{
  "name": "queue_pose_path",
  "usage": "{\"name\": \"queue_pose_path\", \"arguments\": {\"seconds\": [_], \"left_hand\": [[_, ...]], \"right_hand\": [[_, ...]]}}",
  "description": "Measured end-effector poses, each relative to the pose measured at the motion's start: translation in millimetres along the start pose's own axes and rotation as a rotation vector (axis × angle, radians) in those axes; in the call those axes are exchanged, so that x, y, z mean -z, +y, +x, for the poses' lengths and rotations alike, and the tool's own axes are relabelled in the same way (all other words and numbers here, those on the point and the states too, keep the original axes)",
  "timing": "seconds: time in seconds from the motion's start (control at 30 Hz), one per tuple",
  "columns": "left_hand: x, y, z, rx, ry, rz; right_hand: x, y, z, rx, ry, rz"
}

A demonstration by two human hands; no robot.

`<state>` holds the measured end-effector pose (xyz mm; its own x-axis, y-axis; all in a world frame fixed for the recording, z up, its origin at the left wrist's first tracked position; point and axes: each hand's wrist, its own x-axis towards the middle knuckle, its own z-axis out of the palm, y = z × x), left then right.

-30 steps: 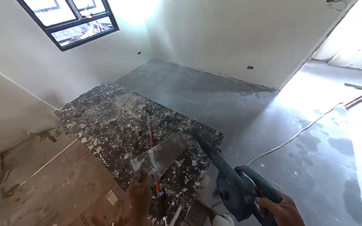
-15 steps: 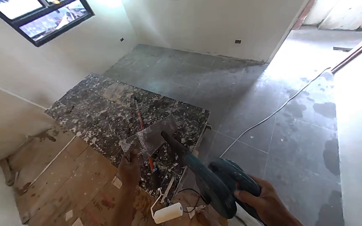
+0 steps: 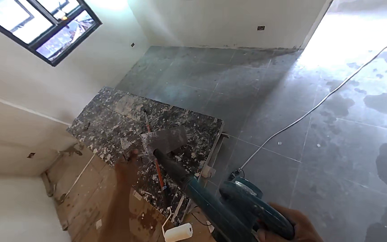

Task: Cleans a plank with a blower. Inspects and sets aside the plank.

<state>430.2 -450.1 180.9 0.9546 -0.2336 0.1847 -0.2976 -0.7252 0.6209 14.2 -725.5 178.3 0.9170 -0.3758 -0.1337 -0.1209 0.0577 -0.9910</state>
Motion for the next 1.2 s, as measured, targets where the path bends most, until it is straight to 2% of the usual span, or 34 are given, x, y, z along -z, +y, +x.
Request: {"name": "queue_pose_path", "arguments": {"seconds": [0.13,0.27,0.47,0.73,1.2], "left_hand": [[-11,32,18,-0.029,-0.041,0.018],[-24,67,25,-0.011,-0.079,0.098],[-40,98,25,-0.026,-0.091,0.128],[-43,90,30,-0.033,-0.065,0.081],[-31,75,21,0.034,-0.049,0.094]], "right_hand": [[31,9,12,0.003,-0.031,0.026],[40,35,44,0.004,0.009,-0.019],[49,61,107,-0.141,-0.034,-0.060],[58,78,148,-0.305,-0.048,-0.149],[44,115,197,-0.381,-0.045,-0.258]]}}
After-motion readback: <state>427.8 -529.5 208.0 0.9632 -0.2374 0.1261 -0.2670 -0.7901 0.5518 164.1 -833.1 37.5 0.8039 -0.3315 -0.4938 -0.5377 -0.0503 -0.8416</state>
